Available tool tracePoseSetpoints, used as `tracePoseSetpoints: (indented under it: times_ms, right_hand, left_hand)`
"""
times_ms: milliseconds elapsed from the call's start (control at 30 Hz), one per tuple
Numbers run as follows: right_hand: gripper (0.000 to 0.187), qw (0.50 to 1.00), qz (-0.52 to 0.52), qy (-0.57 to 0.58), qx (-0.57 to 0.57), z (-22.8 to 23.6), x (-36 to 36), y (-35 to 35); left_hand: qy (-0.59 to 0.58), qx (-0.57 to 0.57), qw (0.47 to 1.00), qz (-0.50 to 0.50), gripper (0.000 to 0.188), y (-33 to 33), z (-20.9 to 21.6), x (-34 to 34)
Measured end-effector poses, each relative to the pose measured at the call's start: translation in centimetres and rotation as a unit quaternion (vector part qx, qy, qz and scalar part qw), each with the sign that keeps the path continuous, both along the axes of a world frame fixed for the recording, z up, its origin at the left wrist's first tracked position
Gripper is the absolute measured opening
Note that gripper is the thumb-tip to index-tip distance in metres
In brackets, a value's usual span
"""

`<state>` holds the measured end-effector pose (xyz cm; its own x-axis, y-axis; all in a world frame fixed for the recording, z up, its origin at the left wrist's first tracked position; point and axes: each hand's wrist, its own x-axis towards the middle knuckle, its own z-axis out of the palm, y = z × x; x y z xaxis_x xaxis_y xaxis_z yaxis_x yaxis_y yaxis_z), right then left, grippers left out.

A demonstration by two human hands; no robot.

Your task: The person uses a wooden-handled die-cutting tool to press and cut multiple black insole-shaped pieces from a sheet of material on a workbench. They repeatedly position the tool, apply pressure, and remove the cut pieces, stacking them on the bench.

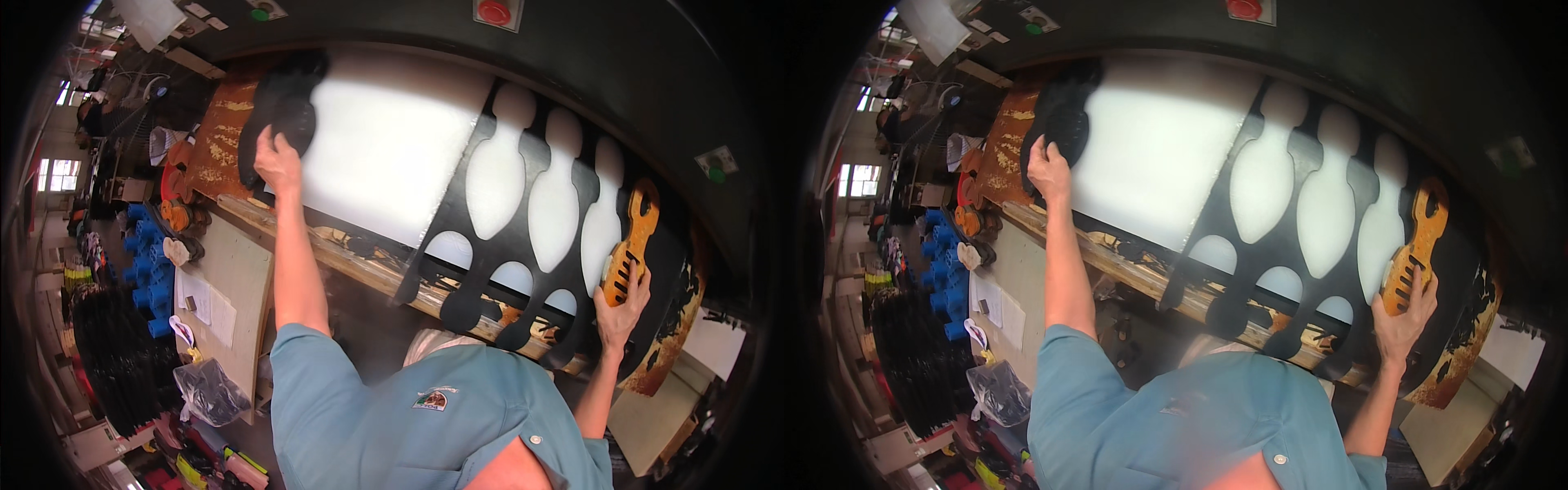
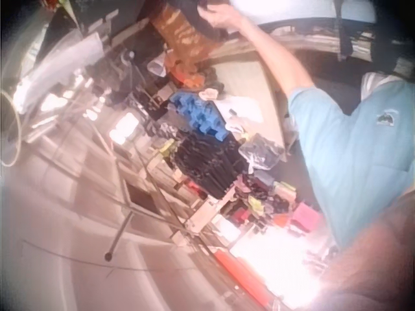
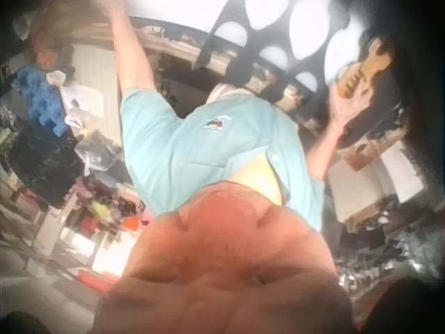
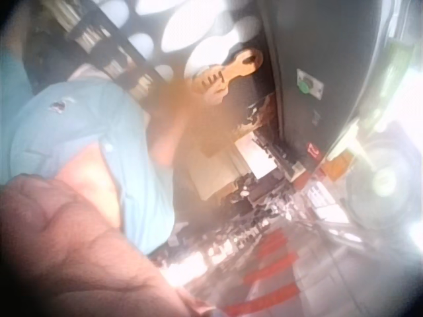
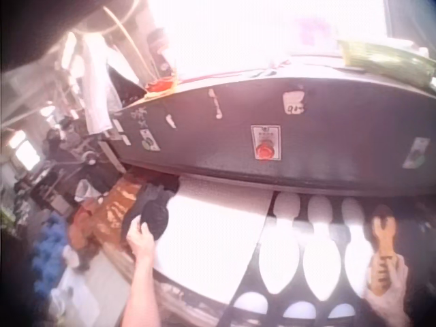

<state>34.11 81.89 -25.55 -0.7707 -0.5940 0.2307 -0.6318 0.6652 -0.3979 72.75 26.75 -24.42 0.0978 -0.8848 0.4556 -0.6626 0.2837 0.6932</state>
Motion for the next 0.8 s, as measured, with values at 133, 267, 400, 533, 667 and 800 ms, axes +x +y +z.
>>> tracePoseSetpoints:
  times_ms: [133, 267, 400, 533, 667, 800]
  right_hand:
    - [0.086, 1.0, 0.0, 0.0, 0.003, -0.5, -0.3, 0.0]
    - [0.086, 1.0, 0.002, -0.001, 0.002, -0.3, -0.4, -0.4]
    - [0.085, 1.0, -0.017, -0.014, 0.013, 0.2, -0.2, -1.1]
    - [0.081, 0.998, 0.029, 0.029, -0.038, 0.2, 0.2, -2.0]
    - [0.078, 0.997, 0.013, 0.06, -0.042, -0.1, 0.5, -3.0]
    - [0.077, 0.998, 0.004, 0.033, -0.059, 0.0, 0.6, -3.8]
  left_hand:
    - [-0.159, 0.003, 0.987, 0.019, 0.069, -1.2, -0.6, 1.2]
    - [-0.306, 0.05, 0.946, -0.093, 0.075, -0.3, -4.6, -1.8]
    - [-0.404, 0.022, 0.912, -0.06, 0.077, -3.5, -5.7, -0.3]
    - [-0.428, 0.18, 0.884, -0.059, 0.07, -2.5, -2.5, -2.7]
    - [-0.163, 0.08, 0.915, -0.361, 0.063, 13.3, -1.0, -14.4]
    - [-0.164, -0.004, 0.747, -0.645, 0.07, 30.1, -2.1, -24.1]
